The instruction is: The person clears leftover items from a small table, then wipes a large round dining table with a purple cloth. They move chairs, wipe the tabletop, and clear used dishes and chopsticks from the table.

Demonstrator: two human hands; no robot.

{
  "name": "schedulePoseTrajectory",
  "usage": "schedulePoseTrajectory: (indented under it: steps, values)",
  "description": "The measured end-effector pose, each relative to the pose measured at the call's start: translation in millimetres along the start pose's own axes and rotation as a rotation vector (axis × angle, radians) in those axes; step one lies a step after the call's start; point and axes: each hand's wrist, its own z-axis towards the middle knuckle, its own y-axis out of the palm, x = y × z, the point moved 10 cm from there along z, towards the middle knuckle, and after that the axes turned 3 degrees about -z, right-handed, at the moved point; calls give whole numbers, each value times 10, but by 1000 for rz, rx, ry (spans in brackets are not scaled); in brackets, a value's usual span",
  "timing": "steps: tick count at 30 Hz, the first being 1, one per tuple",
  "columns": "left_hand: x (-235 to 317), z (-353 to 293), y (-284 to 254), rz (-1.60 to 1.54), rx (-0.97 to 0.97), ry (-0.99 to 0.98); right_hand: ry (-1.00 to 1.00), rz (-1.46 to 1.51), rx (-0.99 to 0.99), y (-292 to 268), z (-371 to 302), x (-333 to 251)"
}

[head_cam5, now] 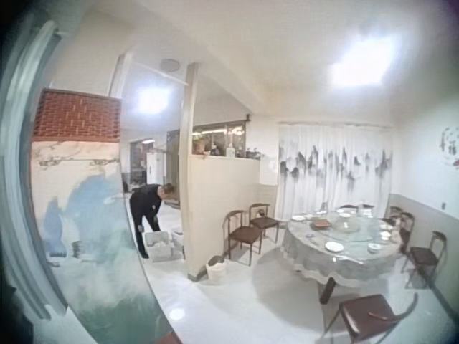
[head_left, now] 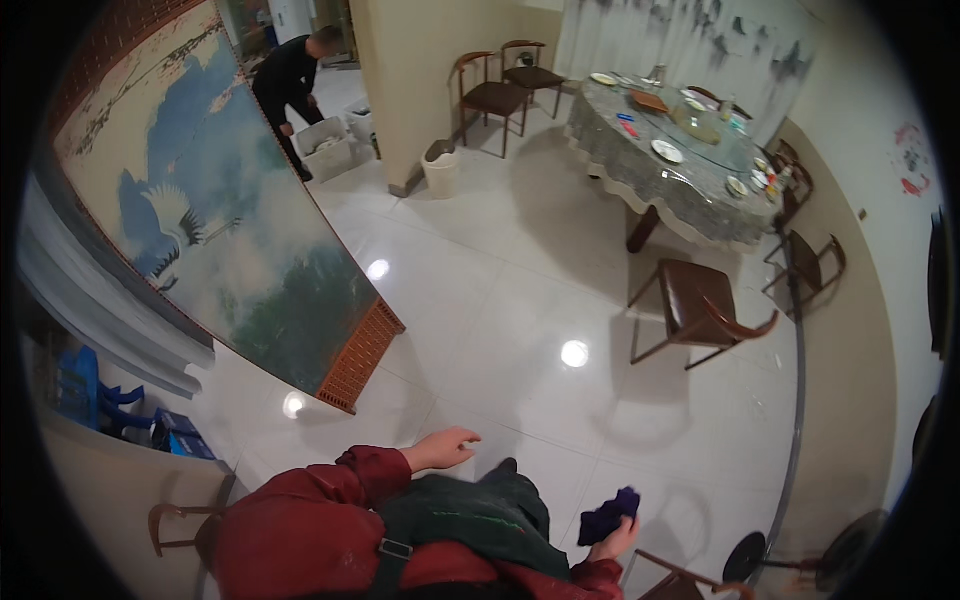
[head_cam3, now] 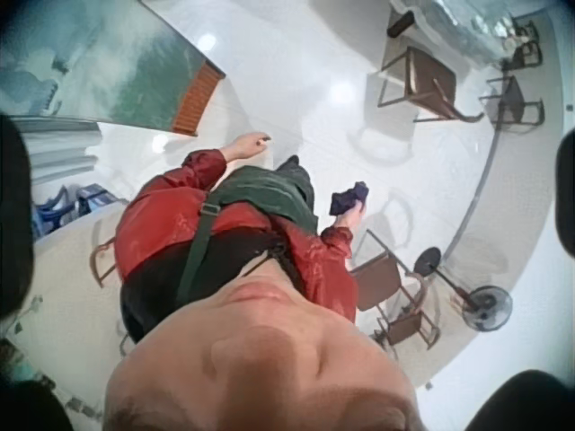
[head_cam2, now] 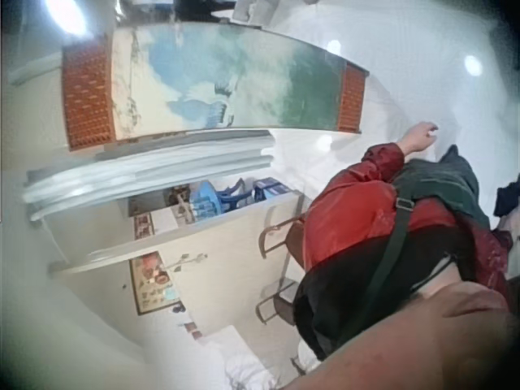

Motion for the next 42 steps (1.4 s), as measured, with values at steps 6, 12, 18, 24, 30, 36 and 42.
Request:
schedulePoseTrajectory:
  steps: [6, 12, 18, 24, 30, 36, 42]
  values:
    - [66, 1001, -921, -214, 275, -74, -26, -215, -344, 2387, 1515, -698]
    - [-123, 2737, -1577, -219, 284, -128, -77, -212, -440, 3992, 2913, -568]
    - [1063, 4792, -2750, -44, 252, 136, 112, -185, -301, 4779, 4013, -891]
    - [2451, 6414, -3276, 16, 131, 281, 84, -56, -217, 5216, 5433, -1464]
    - [2628, 7910, -3407, -31, 145, 186, -238, -211, -186, 6088, 7113, -2345]
    - [3313, 8819, -3762, -51, 127, 149, -427, -274, -169, 7016, 8858, -3058]
    - [3278, 9806, -4010, -40, 140, 90, -502, -263, -108, 7303, 9932, -3379]
